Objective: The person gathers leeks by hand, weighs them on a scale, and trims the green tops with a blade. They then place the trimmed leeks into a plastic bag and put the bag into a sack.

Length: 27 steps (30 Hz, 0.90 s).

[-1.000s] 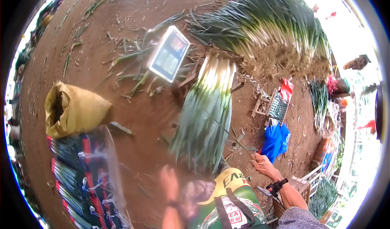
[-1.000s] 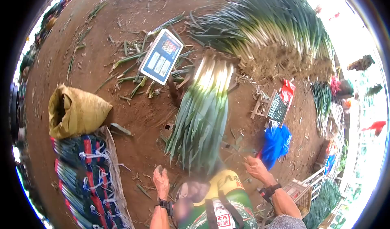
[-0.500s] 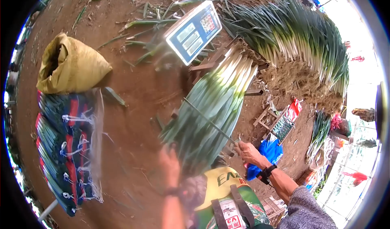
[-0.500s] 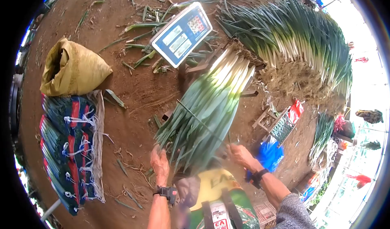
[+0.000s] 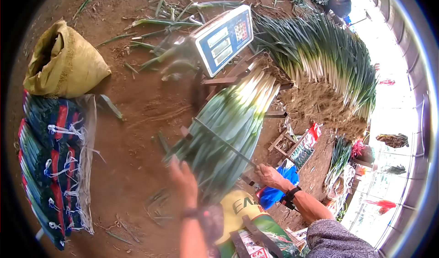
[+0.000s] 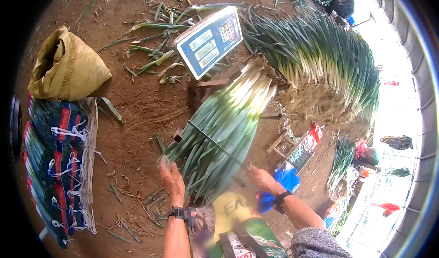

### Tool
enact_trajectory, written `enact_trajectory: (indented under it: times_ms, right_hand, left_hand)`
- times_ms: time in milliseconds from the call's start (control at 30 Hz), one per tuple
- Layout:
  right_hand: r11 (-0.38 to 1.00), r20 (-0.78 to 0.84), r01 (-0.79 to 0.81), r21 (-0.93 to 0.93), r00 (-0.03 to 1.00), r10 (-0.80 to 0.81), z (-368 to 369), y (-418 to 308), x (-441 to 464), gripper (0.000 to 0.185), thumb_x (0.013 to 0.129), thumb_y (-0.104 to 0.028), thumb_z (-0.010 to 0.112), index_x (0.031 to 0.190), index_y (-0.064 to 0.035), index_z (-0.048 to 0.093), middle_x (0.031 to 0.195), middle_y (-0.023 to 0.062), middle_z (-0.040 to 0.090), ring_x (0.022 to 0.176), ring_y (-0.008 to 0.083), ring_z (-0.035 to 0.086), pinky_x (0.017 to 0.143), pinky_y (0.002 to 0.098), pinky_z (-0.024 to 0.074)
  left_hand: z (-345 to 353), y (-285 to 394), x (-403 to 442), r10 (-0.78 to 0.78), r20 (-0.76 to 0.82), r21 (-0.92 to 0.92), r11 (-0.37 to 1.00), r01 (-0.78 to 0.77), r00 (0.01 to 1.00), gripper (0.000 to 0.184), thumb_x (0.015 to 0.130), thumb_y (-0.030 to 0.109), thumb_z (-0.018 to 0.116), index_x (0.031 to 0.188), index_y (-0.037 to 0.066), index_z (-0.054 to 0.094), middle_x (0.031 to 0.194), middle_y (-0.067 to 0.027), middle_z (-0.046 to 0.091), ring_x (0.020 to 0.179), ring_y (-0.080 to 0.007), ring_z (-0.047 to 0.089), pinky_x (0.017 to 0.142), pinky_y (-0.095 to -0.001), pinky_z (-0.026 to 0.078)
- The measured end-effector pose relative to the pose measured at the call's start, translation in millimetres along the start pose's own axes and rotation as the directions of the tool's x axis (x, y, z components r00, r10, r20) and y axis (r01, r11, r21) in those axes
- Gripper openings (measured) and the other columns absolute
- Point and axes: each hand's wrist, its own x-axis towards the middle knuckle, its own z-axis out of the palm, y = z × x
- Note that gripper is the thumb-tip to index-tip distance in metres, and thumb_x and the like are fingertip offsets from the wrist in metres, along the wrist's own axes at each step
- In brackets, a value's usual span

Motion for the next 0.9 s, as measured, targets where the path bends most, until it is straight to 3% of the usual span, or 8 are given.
enact_trajectory:
  times_ms: [67,233,267,367,500,567,733,900]
  right_hand:
    - [0.942,0.026,0.234,-0.241,0.972,-0.235,-1.1,9.7,2.9,0.012,0.1,-0.009,0.048,0.098,-0.0004,0.057,0.093,0.017,0.054,0.083,0.0371,0.061,0.072,0.0441,0.051]
    - [0.976,0.142,-0.098,-0.192,0.982,0.126,-22.3,-18.5,2.6,0.035,0.097,-0.021,0.063,0.126,-0.006,0.052,0.097,0.0181,0.068,0.089,0.0389,0.069,0.075,0.0446,0.053]
    - [0.968,0.127,0.052,-0.247,0.992,-0.021,-23.0,-19.5,2.7,0.031,0.099,-0.017,0.061,0.125,-0.0051,0.051,0.096,0.0167,0.069,0.085,0.0394,0.07,0.07,0.0459,0.0541]
    - [0.997,0.078,-0.07,-0.044,0.994,0.074,-48.6,-74.8,-0.6,0.032,0.098,-0.01,0.059,0.128,-0.0036,0.051,0.098,0.0171,0.07,0.086,0.0371,0.072,0.068,0.0454,0.0557]
    - [0.985,0.008,0.13,-0.111,0.991,-0.13,-57.6,-84.1,-1.3,0.053,0.095,-0.004,0.054,0.146,-0.0028,0.04,0.107,0.0138,0.072,0.092,0.0318,0.073,0.07,0.0406,0.0598]
    - [0.973,0.039,0.163,-0.162,0.987,-0.158,-65.8,-95.5,4.2,0.059,0.094,-0.001,0.052,0.15,-0.004,0.036,0.109,0.0133,0.072,0.089,0.0323,0.072,0.071,0.0408,0.0603]
    - [0.965,0.133,0.123,-0.233,0.987,-0.094,-68.2,-85.9,10.3,0.059,0.092,0.003,0.058,0.148,-0.0052,0.043,0.099,0.0213,0.066,0.082,0.0405,0.067,0.067,0.0466,0.0552]
    - [0.964,0.172,0.112,-0.241,0.982,-0.071,-76.3,-97.8,17.0,0.06,0.092,0.003,0.061,0.149,-0.0052,0.044,0.097,0.0224,0.063,0.077,0.0421,0.065,0.063,0.0485,0.0526]
  left_hand:
    - [7.4,10.9,12.1,-0.017,-0.003,0.006,1.0,0.017,1.0,0.044,0.102,0.003,0.05,0.144,-0.007,0.042,0.145,-0.0256,0.051,0.132,-0.035,0.053,0.11,-0.0417,0.045]
    - [59.6,1.7,47.6,-0.043,-0.155,-0.202,0.979,0.011,0.987,0.044,0.103,0.003,0.046,0.146,-0.005,0.04,0.146,-0.025,0.05,0.135,-0.0338,0.051,0.113,-0.0398,0.041]
    - [71.1,-8.9,56.4,0.016,-0.211,-0.205,0.977,-0.061,0.977,0.042,0.104,0.004,0.045,0.145,-0.005,0.041,0.147,-0.0233,0.049,0.136,-0.0321,0.05,0.114,-0.0396,0.041]
    - [100.6,-33.4,79.0,-0.054,-0.289,-0.294,0.955,-0.035,0.956,0.042,0.104,0.005,0.045,0.145,-0.005,0.041,0.148,-0.0215,0.049,0.138,-0.0294,0.048,0.115,-0.0393,0.039]
    - [124.2,-59.0,95.2,-0.052,-0.287,-0.305,0.951,-0.04,0.957,0.047,0.102,0.007,0.044,0.148,-0.003,0.042,0.149,-0.022,0.05,0.136,-0.0352,0.049,0.115,-0.0429,0.036]
    - [125.6,-60.3,95.1,-0.14,-0.098,-0.466,0.881,0.078,0.985,0.052,0.101,0.004,0.04,0.153,-0.003,0.037,0.153,-0.0194,0.046,0.141,-0.0336,0.045,0.118,-0.0417,0.033]
    - [132.0,-50.4,112.7,0.187,-0.119,-0.29,0.933,-0.214,0.975,0.064,0.095,-0.001,0.039,0.158,0.003,0.031,0.156,-0.0214,0.042,0.143,-0.0321,0.042,0.121,-0.0423,0.03]
    - [154.7,-102.9,116.0,-0.056,-0.191,-0.081,0.996,0.041,0.98,0.058,0.096,0.0,0.041,0.154,0.002,0.037,0.154,-0.0213,0.044,0.142,-0.0335,0.043,0.119,-0.0427,0.033]
